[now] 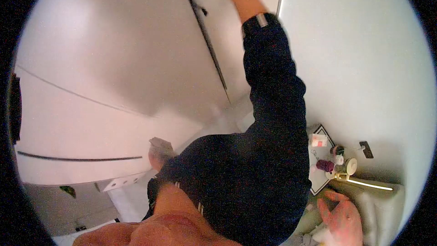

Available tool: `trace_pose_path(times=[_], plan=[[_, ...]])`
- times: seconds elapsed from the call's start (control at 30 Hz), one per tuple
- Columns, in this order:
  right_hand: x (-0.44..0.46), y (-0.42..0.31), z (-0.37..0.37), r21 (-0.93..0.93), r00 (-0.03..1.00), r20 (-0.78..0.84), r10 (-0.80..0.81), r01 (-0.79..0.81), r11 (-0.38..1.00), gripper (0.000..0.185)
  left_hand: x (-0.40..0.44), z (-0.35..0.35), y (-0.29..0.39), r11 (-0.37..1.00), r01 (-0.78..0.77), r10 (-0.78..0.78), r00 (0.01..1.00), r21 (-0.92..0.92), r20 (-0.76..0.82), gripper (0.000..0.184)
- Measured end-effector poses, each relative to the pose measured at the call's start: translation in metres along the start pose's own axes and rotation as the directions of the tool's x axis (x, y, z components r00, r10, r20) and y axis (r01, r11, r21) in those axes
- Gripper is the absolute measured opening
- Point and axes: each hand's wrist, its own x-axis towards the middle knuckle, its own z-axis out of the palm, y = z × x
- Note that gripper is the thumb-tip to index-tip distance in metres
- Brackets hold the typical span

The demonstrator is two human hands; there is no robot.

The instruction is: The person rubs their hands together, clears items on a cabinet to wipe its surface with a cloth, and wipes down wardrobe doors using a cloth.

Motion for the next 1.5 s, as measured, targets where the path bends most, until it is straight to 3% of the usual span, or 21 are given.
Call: trace_pose_path(times=[0.03, 0.13, 0.17, 0.2, 0.27, 0.37, 0.5, 0.6, 0.73, 0.8, 0.87, 0.9, 0.97, 1.07, 1.13, 1.2, 1.27, 1.3, 1.33, 1.4, 1.5], plan=[[-0.041, 0.013, 0.021, -0.075, 1.0, 0.028, 0.01, -0.008, 0.997, 0.035, -0.021, 0.046, 0.018, 0.953, -0.046, 0.083, 0.99, 0.3, -0.11, 0.032], [-0.197, 0.029, 0.046, -0.059, 0.994, -0.091, -0.069, 0.063, 0.996, 0.036, -0.019, 0.049, -0.021, 0.92, -0.13, 0.136, 0.991, 0.37, 0.01, 0.032], [-0.26, 0.025, 0.04, -0.038, 0.987, 0.09, 0.13, -0.127, 0.991, 0.037, -0.03, 0.067, -0.006, 0.902, -0.132, 0.077, 0.986, 0.412, 0.148, 0.033], [-0.322, 0.028, 0.037, 0.014, 0.983, 0.094, 0.158, -0.16, 0.987, 0.037, -0.029, 0.071, -0.013, 0.888, -0.1, 0.033, 0.987, 0.448, 0.156, 0.034], [-0.419, 0.031, 0.019, 0.152, 0.839, 0.356, 0.412, -0.487, 0.86, 0.029, -0.021, 0.058, -0.025, 0.887, -0.06, -0.017, 0.987, 0.458, 0.162, 0.035], [-0.422, 0.05, 0.004, 0.157, 0.69, 0.473, 0.548, -0.678, 0.718, 0.028, -0.005, 0.03, -0.046, 0.957, -0.026, -0.018, 0.989, 0.29, 0.147, 0.036], [-0.23, 0.055, -0.012, 0.269, 0.957, 0.057, 0.286, -0.29, 0.918, 0.036, -0.008, 0.053, -0.032, 0.979, 0.048, -0.057, 0.998, 0.199, 0.04, 0.036], [-0.085, 0.063, -0.03, 0.091, 0.967, -0.238, -0.089, 0.113, 0.989, 0.038, -0.005, 0.077, -0.029, 0.985, 0.036, -0.045, 0.998, 0.167, 0.053, 0.037], [-0.027, 0.091, -0.009, -0.005, 0.913, -0.322, -0.25, 0.262, 0.965, 0.044, 0.03, 0.049, -0.063, 0.987, 0.059, -0.074, 0.993, 0.151, 0.093, 0.037], [-0.052, 0.133, 0.003, -0.41, 0.918, -0.229, -0.323, 0.21, 0.888, 0.045, 0.038, 0.044, -0.076, 0.99, -0.012, -0.013, 0.984, 0.139, 0.175, 0.034], [-0.109, 0.132, 0.021, -0.027, 0.919, -0.37, 0.139, -0.16, 0.987, 0.046, 0.038, 0.047, -0.076, 0.942, -0.162, 0.086, 0.963, 0.295, 0.255, 0.028], [-0.149, 0.147, 0.028, -0.005, 0.87, -0.41, 0.275, -0.303, 0.953, 0.047, 0.035, 0.057, -0.075, 0.838, -0.317, 0.204, 0.937, 0.445, 0.284, 0.019], [-0.237, 0.173, 0.022, 0.012, 0.776, -0.418, 0.473, -0.516, 0.857, 0.046, 0.002, 0.138, -0.043, 0.997, -0.024, 0.016, 0.994, 0.074, 0.107, 0.018], [-0.4, 0.212, 0.015, -0.128, 0.567, -0.367, 0.737, -0.816, 0.564, 0.039, 0.012, 0.135, -0.037, 0.996, -0.006, -0.008, 0.985, 0.084, 0.171, 0.036], [-0.428, 0.208, -0.02, -0.154, 0.172, -0.16, 0.972, -0.977, 0.148, 0.034, 0.031, 0.098, -0.049, 0.983, -0.004, -0.033, 0.98, 0.183, 0.198, 0.034], [-0.412, 0.227, -0.029, -0.113, 0.527, -0.265, 0.808, -0.849, 0.516, 0.032, 0.037, 0.108, -0.054, 0.981, -0.031, -0.018, 0.969, 0.191, 0.247, 0.034], [-0.3, 0.217, -0.045, 0.008, 0.606, -0.217, 0.765, -0.782, 0.623, 0.031, 0.045, 0.106, -0.065, 0.957, 0.041, -0.093, 0.981, 0.287, 0.169, 0.035], [-0.254, 0.223, -0.048, -0.078, 0.787, -0.295, 0.543, -0.586, 0.807, 0.026, 0.05, 0.096, -0.067, 0.927, 0.107, -0.149, 0.985, 0.36, 0.09, 0.035], [-0.209, 0.22, -0.055, -0.114, 0.86, -0.223, 0.46, -0.491, 0.863, 0.022, 0.049, 0.093, -0.065, 0.914, 0.147, -0.188, 0.979, 0.377, 0.075, 0.036], [-0.152, 0.238, -0.05, -0.215, 0.963, -0.201, 0.182, -0.224, 0.95, 0.041, 0.046, 0.092, -0.065, 0.914, 0.197, -0.252, 0.96, 0.355, 0.118, 0.038], [-0.162, 0.263, -0.023, -0.321, 0.933, -0.358, 0.035, -0.158, 0.934, 0.036, 0.024, 0.129, -0.066, 0.873, 0.202, -0.268, 0.959, 0.444, 0.09, 0.042]])
